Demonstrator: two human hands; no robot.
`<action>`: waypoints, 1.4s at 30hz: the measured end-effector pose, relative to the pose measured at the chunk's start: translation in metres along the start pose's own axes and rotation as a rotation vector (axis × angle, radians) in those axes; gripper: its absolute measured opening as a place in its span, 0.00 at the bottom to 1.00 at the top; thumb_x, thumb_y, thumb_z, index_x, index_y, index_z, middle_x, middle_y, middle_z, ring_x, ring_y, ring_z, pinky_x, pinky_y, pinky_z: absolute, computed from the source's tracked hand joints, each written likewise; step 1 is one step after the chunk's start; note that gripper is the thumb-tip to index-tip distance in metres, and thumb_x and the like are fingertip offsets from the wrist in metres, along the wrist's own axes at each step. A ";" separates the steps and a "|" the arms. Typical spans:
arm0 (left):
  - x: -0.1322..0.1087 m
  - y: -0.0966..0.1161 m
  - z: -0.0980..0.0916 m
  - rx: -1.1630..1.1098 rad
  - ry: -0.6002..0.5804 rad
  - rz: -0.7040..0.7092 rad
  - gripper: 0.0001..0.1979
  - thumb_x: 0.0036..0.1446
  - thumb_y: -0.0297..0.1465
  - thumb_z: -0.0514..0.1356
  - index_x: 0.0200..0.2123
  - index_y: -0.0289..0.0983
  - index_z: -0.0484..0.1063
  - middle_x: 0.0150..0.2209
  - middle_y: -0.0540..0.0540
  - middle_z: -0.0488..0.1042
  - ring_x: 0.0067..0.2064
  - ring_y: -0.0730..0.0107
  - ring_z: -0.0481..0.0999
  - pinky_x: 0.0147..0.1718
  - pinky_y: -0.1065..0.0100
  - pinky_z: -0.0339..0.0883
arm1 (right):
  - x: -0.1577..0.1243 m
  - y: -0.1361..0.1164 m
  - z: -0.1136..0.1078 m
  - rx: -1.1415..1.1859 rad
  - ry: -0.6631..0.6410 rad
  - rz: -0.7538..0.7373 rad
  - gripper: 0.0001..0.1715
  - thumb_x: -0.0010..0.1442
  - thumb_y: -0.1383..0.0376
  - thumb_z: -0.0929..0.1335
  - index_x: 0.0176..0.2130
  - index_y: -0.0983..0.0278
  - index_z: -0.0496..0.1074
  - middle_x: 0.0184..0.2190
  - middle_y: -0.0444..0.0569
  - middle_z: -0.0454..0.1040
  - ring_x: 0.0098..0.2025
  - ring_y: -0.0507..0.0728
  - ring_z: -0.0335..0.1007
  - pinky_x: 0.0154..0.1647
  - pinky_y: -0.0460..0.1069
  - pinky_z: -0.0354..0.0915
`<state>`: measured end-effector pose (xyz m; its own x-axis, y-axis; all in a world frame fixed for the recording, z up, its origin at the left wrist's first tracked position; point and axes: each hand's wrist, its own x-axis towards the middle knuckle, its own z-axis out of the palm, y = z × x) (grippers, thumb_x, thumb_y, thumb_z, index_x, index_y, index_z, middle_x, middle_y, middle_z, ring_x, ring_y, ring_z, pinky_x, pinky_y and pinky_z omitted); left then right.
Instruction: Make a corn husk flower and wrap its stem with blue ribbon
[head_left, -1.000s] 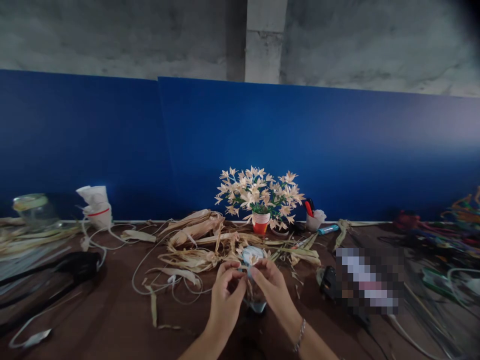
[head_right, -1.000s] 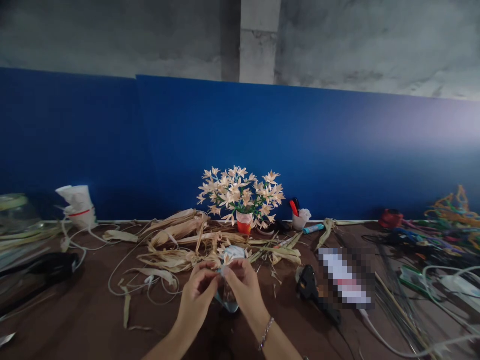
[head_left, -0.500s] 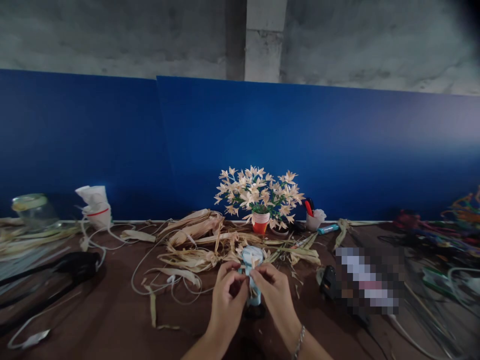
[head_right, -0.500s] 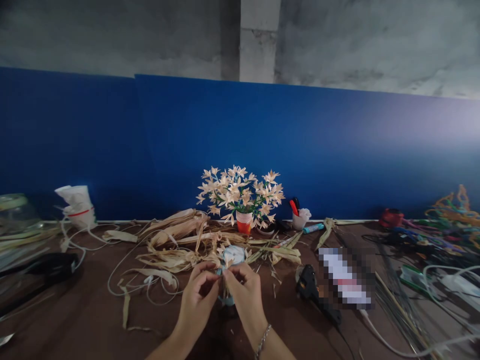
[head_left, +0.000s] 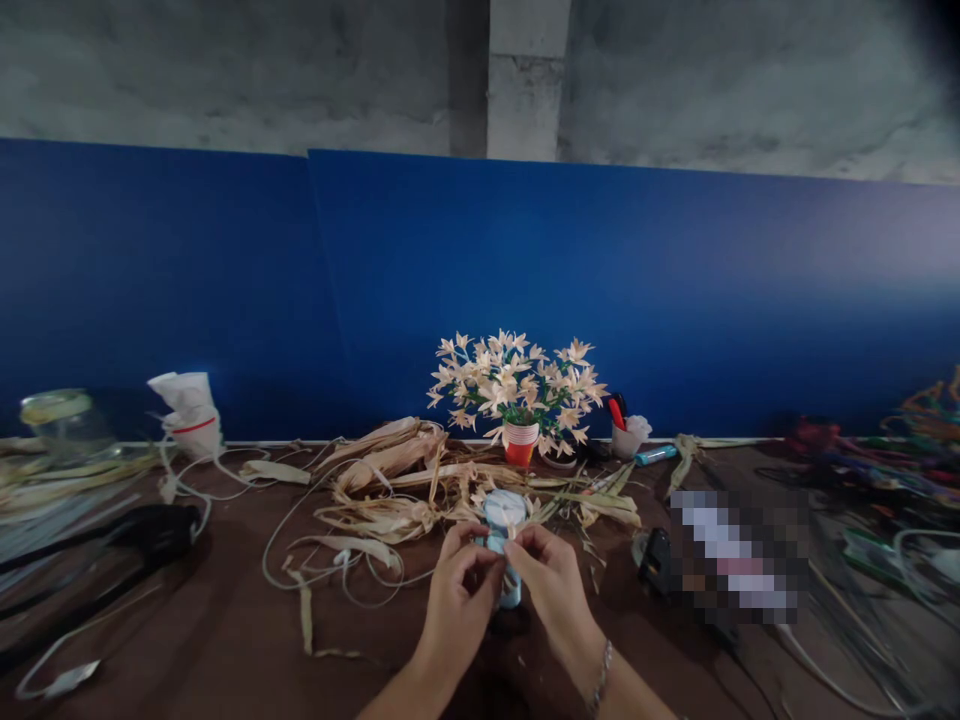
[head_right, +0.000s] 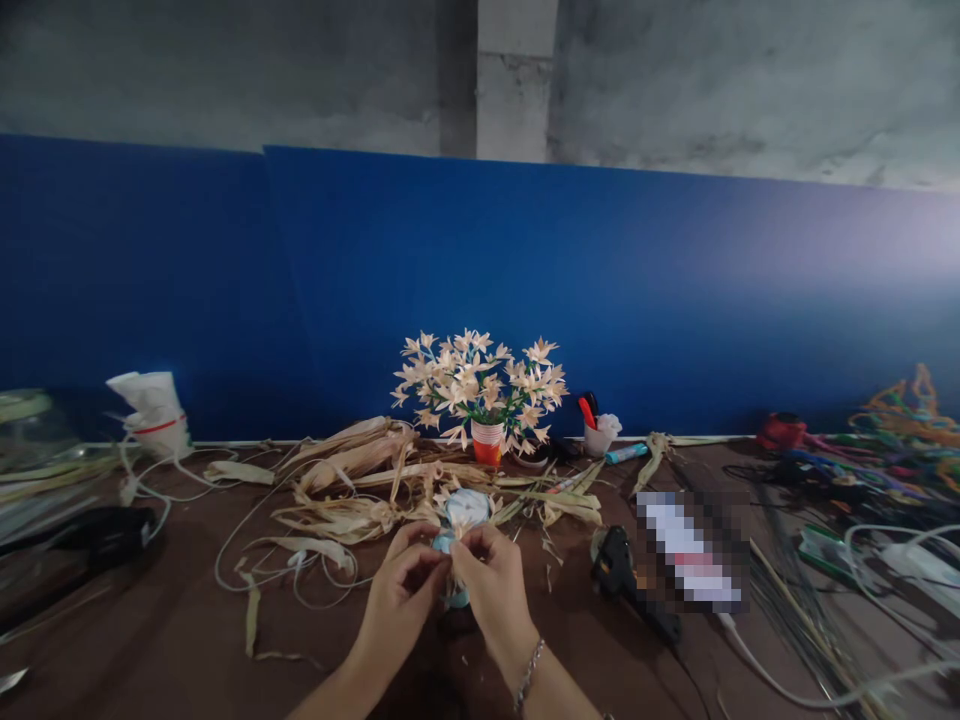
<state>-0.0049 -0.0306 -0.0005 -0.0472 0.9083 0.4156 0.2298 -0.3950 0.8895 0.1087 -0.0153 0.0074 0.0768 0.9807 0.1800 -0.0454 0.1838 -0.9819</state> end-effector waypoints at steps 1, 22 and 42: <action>0.000 0.000 -0.001 -0.010 0.006 -0.005 0.07 0.48 0.32 0.56 0.23 0.36 0.71 0.40 0.41 0.66 0.43 0.62 0.67 0.39 0.67 0.63 | 0.000 -0.001 -0.001 -0.019 -0.002 -0.006 0.11 0.43 0.63 0.67 0.17 0.65 0.62 0.15 0.40 0.59 0.19 0.48 0.53 0.19 0.43 0.52; 0.013 -0.010 -0.006 -0.250 -0.101 -0.372 0.11 0.42 0.36 0.59 0.26 0.33 0.71 0.19 0.51 0.69 0.19 0.75 0.65 0.19 0.74 0.58 | 0.009 0.015 -0.006 -0.177 -0.162 -0.037 0.02 0.43 0.68 0.66 0.23 0.66 0.69 0.18 0.43 0.68 0.20 0.50 0.63 0.21 0.43 0.59; 0.012 -0.004 -0.008 -0.393 -0.089 -0.452 0.13 0.42 0.38 0.60 0.22 0.34 0.64 0.13 0.58 0.56 0.15 0.84 0.51 0.14 0.78 0.43 | 0.005 0.004 -0.007 0.137 -0.311 0.263 0.11 0.43 0.61 0.69 0.22 0.67 0.67 0.13 0.39 0.63 0.14 0.45 0.55 0.15 0.41 0.50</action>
<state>-0.0138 -0.0194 0.0020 0.0290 0.9993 -0.0226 -0.1713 0.0273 0.9848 0.1154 -0.0102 0.0042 -0.2585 0.9649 -0.0456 -0.1567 -0.0885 -0.9837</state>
